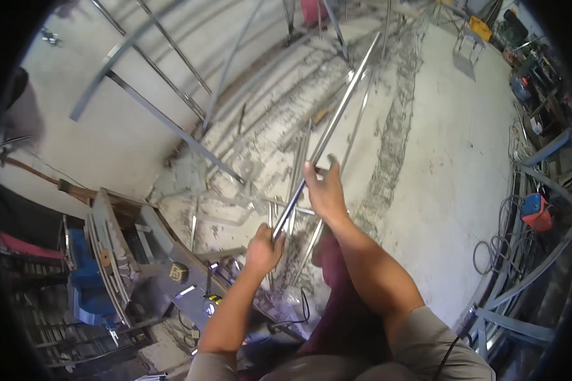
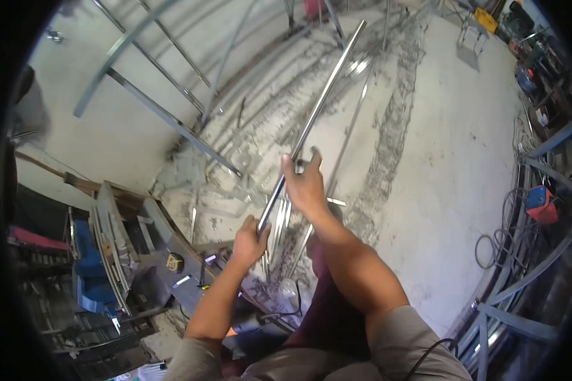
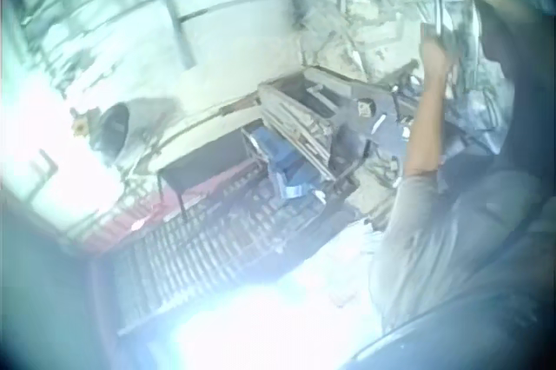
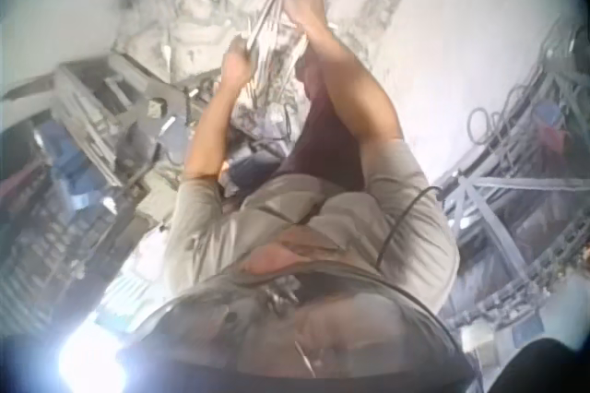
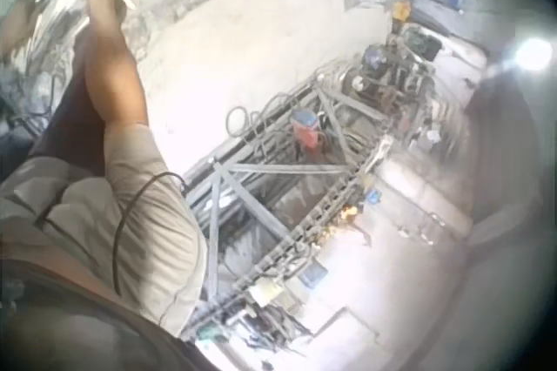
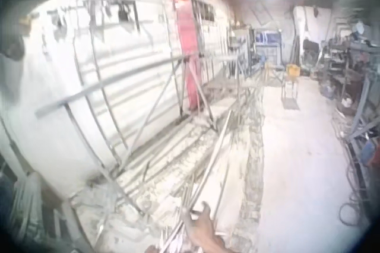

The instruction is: Measure and grind metal pipes using an angle grinder and tape measure.

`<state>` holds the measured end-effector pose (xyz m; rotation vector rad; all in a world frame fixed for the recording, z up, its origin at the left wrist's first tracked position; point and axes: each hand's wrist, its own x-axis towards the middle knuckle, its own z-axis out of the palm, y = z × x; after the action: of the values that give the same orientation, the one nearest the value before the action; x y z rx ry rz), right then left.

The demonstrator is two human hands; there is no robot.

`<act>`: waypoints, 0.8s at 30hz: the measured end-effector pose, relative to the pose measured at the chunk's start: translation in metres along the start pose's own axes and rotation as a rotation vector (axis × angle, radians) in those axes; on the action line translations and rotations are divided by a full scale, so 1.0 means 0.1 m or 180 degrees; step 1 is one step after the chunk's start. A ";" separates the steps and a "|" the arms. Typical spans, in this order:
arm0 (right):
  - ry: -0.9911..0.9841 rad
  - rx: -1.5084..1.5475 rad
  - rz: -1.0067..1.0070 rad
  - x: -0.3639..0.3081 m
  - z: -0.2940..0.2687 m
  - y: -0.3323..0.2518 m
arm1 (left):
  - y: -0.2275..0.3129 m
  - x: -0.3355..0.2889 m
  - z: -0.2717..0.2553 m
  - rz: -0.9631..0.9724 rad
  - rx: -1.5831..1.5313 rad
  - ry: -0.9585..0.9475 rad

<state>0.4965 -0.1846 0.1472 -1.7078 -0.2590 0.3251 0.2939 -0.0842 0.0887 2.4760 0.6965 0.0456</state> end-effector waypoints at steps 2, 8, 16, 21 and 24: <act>-0.0710 0.1795 -0.0328 -0.16 0.05 -0.12 | 0.08 -0.29 -0.27 -0.0095 0.0346 0.0091; -0.1449 0.1528 -0.0617 -0.65 0.40 -0.18 | 0.34 -0.98 -0.95 0.0426 0.0932 0.0312; -0.1904 0.0629 -0.0993 -1.16 0.54 -0.32 | 0.97 -1.84 -1.97 0.1060 0.1546 0.1107; -0.2244 0.0232 -0.1018 -1.40 0.56 -0.39 | 1.12 -2.16 -2.14 0.1141 0.1826 0.1310; -0.2438 0.0283 -0.1251 -1.50 0.59 -0.38 | 1.07 -2.21 -2.11 0.1316 0.2219 0.1263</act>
<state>0.3361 -0.1770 0.1859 -1.3402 -1.1055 0.6741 0.1161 -0.1608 0.3480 3.3007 0.3687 0.5454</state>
